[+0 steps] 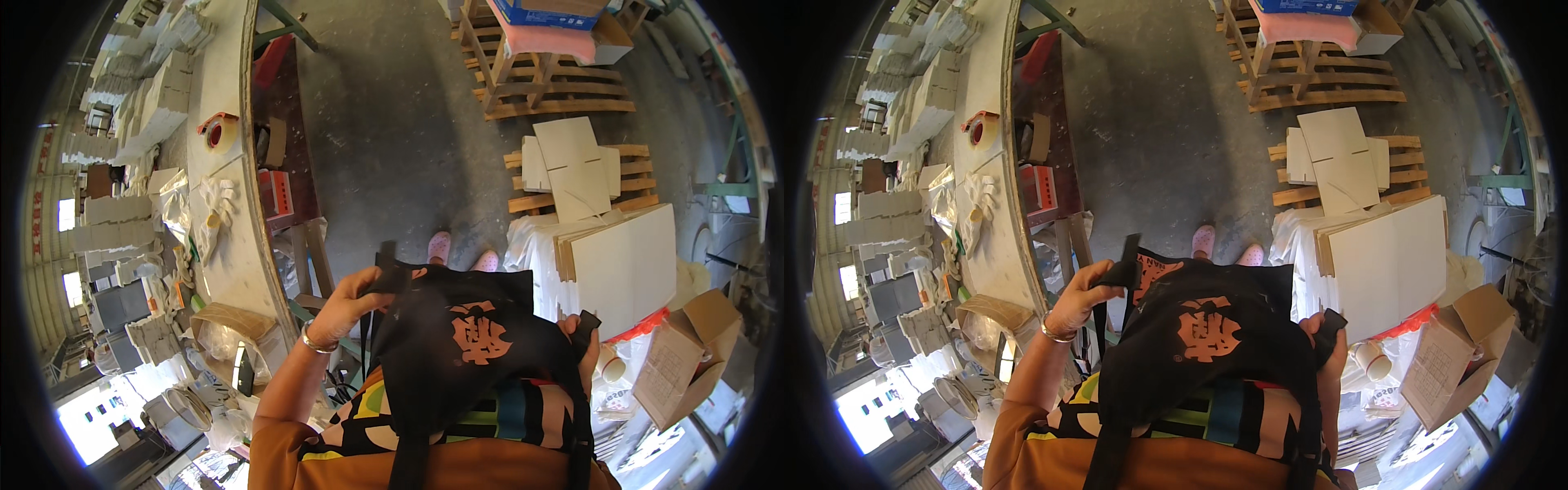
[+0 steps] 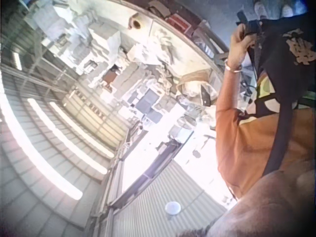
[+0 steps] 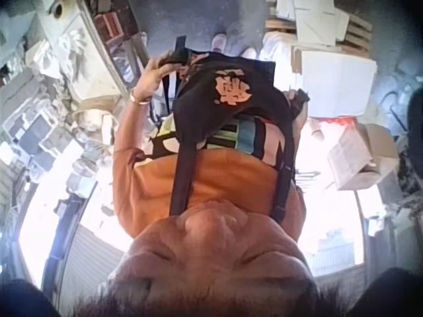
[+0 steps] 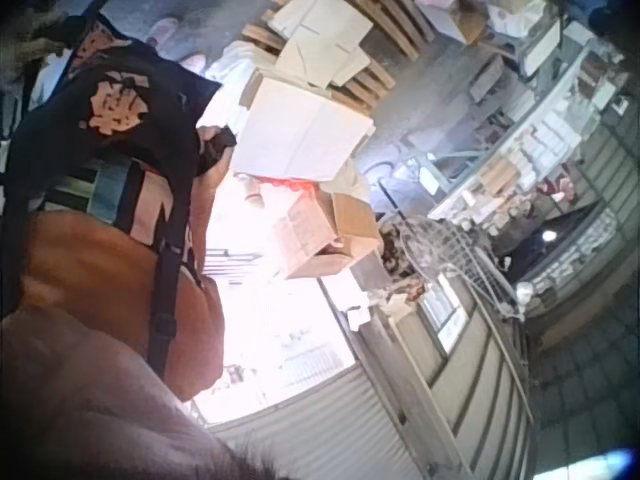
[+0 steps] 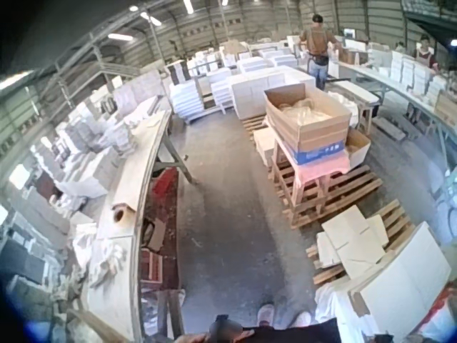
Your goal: The person puts on white gloves, then folds a flat cardboard piece into a box shape. They use a box cutter to trim the edges and apply tape to seal the box. The finished box is placed on the table.
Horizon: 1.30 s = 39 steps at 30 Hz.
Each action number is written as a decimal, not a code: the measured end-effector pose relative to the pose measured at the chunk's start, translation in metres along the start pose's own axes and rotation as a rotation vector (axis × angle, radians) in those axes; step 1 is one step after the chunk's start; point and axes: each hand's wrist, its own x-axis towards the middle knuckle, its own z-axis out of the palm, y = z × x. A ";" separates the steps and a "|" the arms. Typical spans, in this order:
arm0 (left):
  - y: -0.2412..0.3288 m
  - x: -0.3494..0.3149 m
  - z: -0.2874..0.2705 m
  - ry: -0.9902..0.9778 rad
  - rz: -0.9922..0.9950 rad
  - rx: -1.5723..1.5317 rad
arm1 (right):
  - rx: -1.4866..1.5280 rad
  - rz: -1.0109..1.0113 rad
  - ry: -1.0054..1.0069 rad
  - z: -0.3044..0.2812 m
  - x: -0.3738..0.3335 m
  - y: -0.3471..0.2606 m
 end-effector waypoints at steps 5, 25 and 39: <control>0.001 0.012 0.038 -0.147 -0.123 -0.369 | -0.062 -0.056 0.058 0.010 -0.008 -0.010; -0.012 0.008 0.043 -0.439 -0.152 -0.365 | -0.307 -0.015 0.093 0.063 0.017 -0.043; 0.002 0.022 0.038 -0.340 -0.157 -0.224 | -0.871 0.166 -0.438 0.097 0.052 0.010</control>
